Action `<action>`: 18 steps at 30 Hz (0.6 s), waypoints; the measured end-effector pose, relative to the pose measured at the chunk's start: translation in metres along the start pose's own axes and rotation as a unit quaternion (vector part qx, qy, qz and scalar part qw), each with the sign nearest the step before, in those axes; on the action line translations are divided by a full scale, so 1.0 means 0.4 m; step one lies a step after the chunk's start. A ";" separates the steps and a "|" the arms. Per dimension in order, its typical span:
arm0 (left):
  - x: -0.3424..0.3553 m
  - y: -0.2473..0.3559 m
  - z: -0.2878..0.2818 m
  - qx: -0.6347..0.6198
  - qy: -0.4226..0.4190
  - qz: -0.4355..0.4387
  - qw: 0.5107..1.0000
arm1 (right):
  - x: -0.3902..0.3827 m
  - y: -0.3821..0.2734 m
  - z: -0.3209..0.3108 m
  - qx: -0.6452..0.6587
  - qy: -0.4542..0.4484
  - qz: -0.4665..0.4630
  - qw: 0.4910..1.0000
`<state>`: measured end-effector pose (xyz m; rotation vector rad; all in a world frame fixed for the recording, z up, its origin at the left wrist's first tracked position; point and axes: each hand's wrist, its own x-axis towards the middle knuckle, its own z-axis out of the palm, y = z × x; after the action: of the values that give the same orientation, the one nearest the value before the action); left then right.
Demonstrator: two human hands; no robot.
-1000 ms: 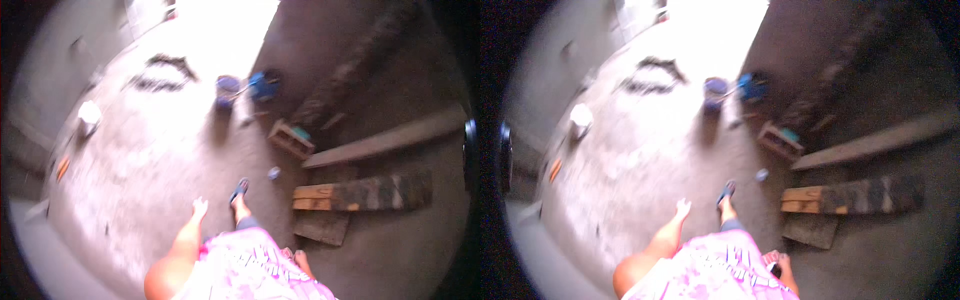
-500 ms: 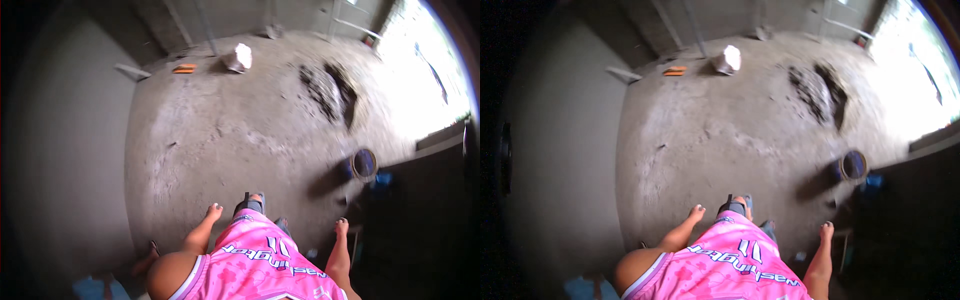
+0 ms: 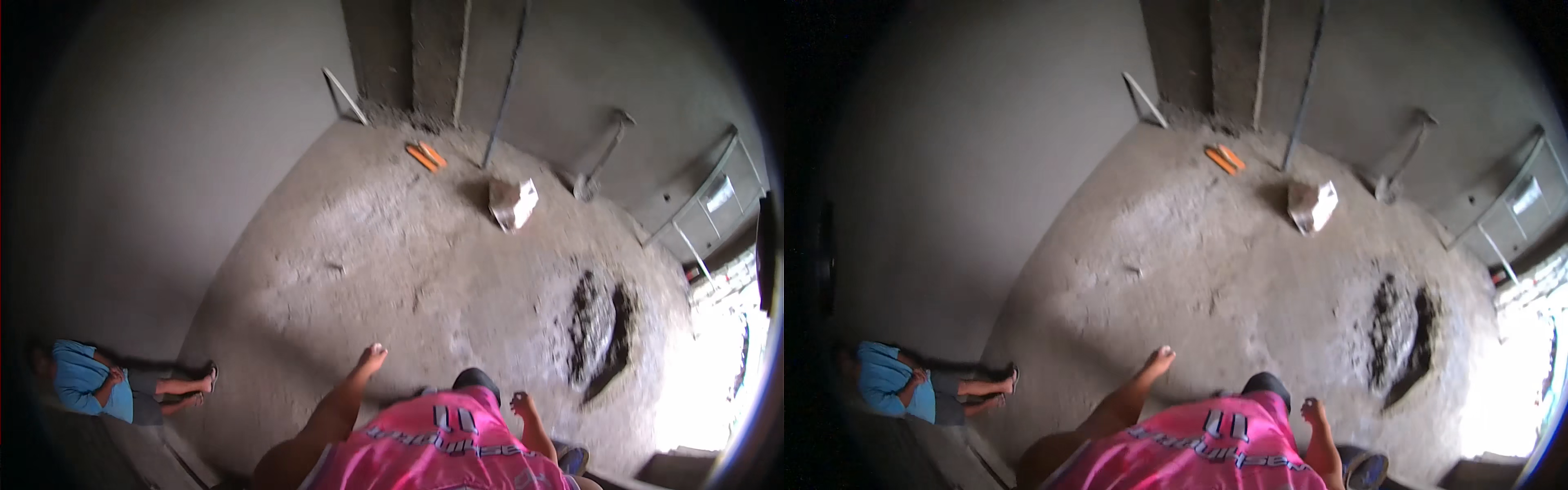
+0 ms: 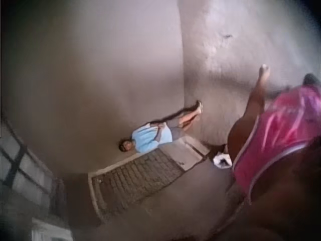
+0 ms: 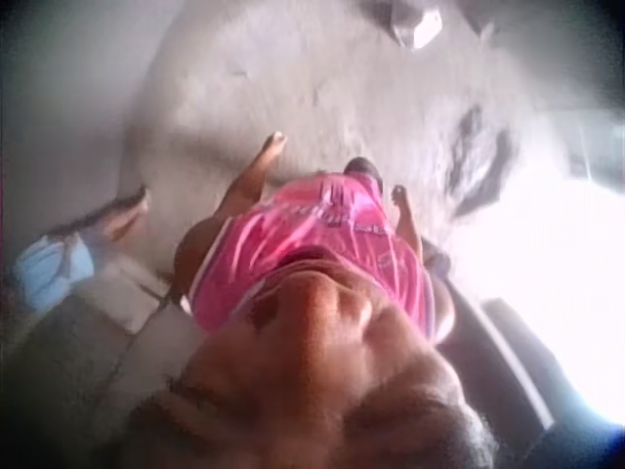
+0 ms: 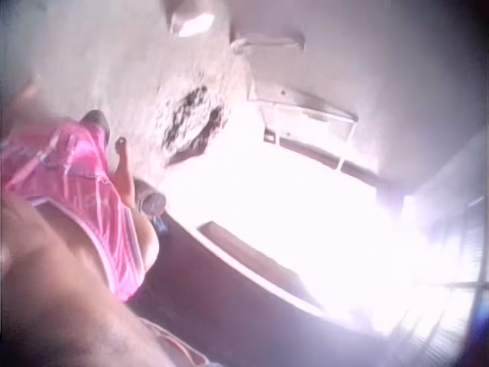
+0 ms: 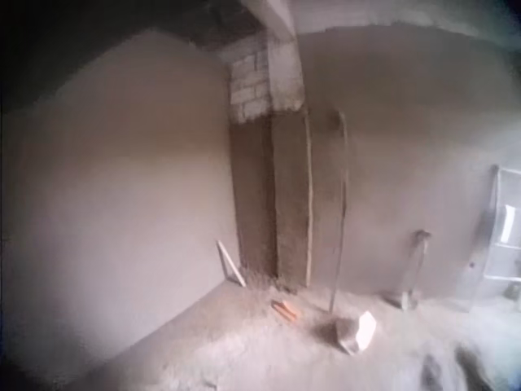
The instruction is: The person smooths a wet concrete mixture onto a wall using a long wooden screed board, repeatedly sliding it across the surface to level the plaster.
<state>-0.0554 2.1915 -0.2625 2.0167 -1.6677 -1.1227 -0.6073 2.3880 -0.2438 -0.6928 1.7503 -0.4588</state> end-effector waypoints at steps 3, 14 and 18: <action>0.115 0.082 -0.093 -0.096 0.057 0.054 0.992 | 0.215 -0.231 0.045 -0.071 -0.015 0.006 0.997; 0.428 -0.011 -0.179 -0.044 -0.051 -0.364 0.929 | 1.138 -1.454 0.180 -0.248 -0.136 -0.137 0.949; 0.562 0.048 -0.257 -0.124 0.172 -0.357 0.910 | 1.435 -1.828 0.313 -0.277 -0.178 -0.190 0.925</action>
<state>0.0104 1.9524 -0.2674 2.5230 -0.5749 -1.0130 -0.4342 1.4661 -0.2408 -1.4409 1.3943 -0.0712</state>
